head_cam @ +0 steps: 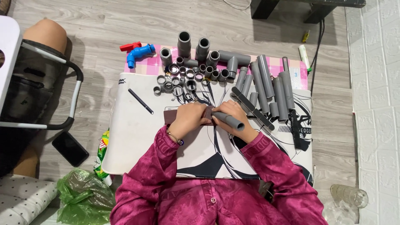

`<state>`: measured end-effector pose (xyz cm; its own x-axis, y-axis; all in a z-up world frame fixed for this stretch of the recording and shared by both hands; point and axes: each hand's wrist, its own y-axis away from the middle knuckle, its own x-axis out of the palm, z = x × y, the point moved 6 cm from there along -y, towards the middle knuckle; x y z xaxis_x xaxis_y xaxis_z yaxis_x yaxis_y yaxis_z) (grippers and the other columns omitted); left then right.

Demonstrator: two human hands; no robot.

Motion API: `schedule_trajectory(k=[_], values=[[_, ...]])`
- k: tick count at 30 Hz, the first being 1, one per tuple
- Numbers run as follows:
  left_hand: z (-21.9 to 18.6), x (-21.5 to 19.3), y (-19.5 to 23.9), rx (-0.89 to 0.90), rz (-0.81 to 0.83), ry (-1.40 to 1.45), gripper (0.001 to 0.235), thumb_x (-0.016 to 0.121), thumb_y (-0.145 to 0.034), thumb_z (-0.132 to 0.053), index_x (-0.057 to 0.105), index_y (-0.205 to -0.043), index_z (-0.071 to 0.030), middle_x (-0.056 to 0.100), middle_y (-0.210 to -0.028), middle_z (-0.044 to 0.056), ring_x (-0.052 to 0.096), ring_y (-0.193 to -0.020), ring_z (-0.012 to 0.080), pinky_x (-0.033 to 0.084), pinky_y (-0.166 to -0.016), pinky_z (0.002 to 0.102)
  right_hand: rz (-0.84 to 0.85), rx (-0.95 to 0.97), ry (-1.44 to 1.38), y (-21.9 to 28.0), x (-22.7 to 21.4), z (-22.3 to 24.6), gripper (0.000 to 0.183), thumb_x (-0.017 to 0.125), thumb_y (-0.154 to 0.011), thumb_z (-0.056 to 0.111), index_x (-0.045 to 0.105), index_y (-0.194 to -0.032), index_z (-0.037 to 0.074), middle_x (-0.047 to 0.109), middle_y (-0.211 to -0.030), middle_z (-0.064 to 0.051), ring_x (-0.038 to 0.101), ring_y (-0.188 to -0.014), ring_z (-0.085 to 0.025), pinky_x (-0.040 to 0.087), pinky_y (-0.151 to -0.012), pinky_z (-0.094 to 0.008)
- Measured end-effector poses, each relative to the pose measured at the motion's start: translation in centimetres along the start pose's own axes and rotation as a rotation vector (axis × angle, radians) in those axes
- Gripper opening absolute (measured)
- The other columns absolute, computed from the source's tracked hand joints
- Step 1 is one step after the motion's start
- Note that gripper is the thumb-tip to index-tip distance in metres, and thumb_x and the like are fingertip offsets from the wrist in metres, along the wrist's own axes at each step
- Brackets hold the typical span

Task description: The person smooths the edges of a gray PVC pipe using a sanding block, then uses a metal file to smooth the inside of a smaller pipe fitting. They handle various pipe fittings and tools on a table.

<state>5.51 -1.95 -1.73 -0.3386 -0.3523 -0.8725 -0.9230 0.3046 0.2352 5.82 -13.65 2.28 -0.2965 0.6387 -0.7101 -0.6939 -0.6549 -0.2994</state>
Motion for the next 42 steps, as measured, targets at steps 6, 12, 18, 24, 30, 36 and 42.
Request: schedule_trajectory(k=[6, 12, 18, 24, 30, 36, 42], values=[[0.0, 0.0, 0.1, 0.004, 0.022, -0.012, 0.037, 0.066, -0.07, -0.04, 0.06, -0.086, -0.007, 0.06, -0.075, 0.011, 0.061, -0.078, 0.0304, 0.049, -0.065, 0.041, -0.003, -0.012, -0.055, 1.3, -0.3, -1.9, 0.012, 0.064, -0.071, 0.016, 0.061, -0.082, 0.013, 0.058, -0.07, -0.003, 0.054, -0.068, -0.022, 0.04, -0.066, -0.029], [-0.1, -0.1, 0.1, -0.004, 0.023, -0.01, 0.038, 0.066, -0.069, -0.039, 0.06, -0.088, -0.007, 0.06, -0.074, 0.011, 0.061, -0.078, 0.0297, 0.049, -0.065, 0.041, -0.124, 0.5, -0.393, 2.7, 0.5, -6.0, 0.021, 0.06, -0.077, 0.031, 0.061, -0.087, 0.012, 0.056, -0.066, -0.002, 0.051, -0.061, -0.011, 0.041, -0.06, -0.022], [0.2, 0.2, -0.1, 0.002, 0.008, -0.009, 0.039, 0.066, -0.069, -0.041, 0.061, -0.089, -0.008, 0.06, -0.073, 0.01, 0.061, -0.076, 0.0284, 0.049, -0.064, 0.039, -0.079, 0.581, -0.297, 2.4, 1.3, -6.5, 0.018, 0.065, -0.076, 0.026, 0.059, -0.078, 0.009, 0.056, -0.058, -0.007, 0.053, -0.05, -0.016, 0.043, -0.05, -0.025], [-0.1, -0.4, 0.1, 0.014, 0.006, 0.021, 0.037, 0.066, -0.069, -0.039, 0.06, -0.086, -0.006, 0.06, -0.072, 0.011, 0.06, -0.076, 0.03, 0.049, -0.064, 0.04, -0.119, 0.479, -0.231, 1.1, 1.4, -4.3, 0.02, 0.066, -0.074, 0.021, 0.055, -0.067, 0.006, 0.052, -0.049, -0.013, 0.054, -0.046, -0.024, 0.043, -0.043, -0.032], [0.2, 0.1, 0.0, 0.017, -0.008, 0.016, 0.037, 0.067, -0.068, -0.038, 0.06, -0.085, -0.006, 0.059, -0.072, 0.011, 0.06, -0.076, 0.0297, 0.049, -0.063, 0.04, -0.131, 0.455, -0.184, 0.2, 1.4, -4.3, 0.024, 0.066, -0.075, 0.022, 0.053, -0.067, 0.004, 0.052, -0.047, -0.014, 0.055, -0.045, -0.024, 0.042, -0.043, -0.031], [0.1, 0.0, -0.1, 0.015, -0.005, 0.04, 0.038, 0.067, -0.069, -0.038, 0.061, -0.088, -0.006, 0.06, -0.073, 0.011, 0.061, -0.076, 0.029, 0.048, -0.064, 0.039, -0.124, 0.462, -0.279, 0.4, 1.7, -4.4, 0.024, 0.067, -0.074, 0.019, 0.054, -0.065, 0.002, 0.053, -0.048, -0.017, 0.053, -0.045, -0.021, 0.041, -0.043, -0.031], [-0.1, -0.4, 0.1, 0.001, 0.006, 0.04, 0.039, 0.068, -0.068, -0.037, 0.061, -0.089, -0.005, 0.06, -0.073, 0.012, 0.06, -0.077, 0.0299, 0.048, -0.065, 0.04, -0.082, 0.46, -0.269, 0.2, 1.1, -4.1, 0.024, 0.067, -0.074, 0.019, 0.053, -0.061, 0.004, 0.053, -0.045, -0.011, 0.05, -0.043, -0.016, 0.039, -0.04, -0.027]])
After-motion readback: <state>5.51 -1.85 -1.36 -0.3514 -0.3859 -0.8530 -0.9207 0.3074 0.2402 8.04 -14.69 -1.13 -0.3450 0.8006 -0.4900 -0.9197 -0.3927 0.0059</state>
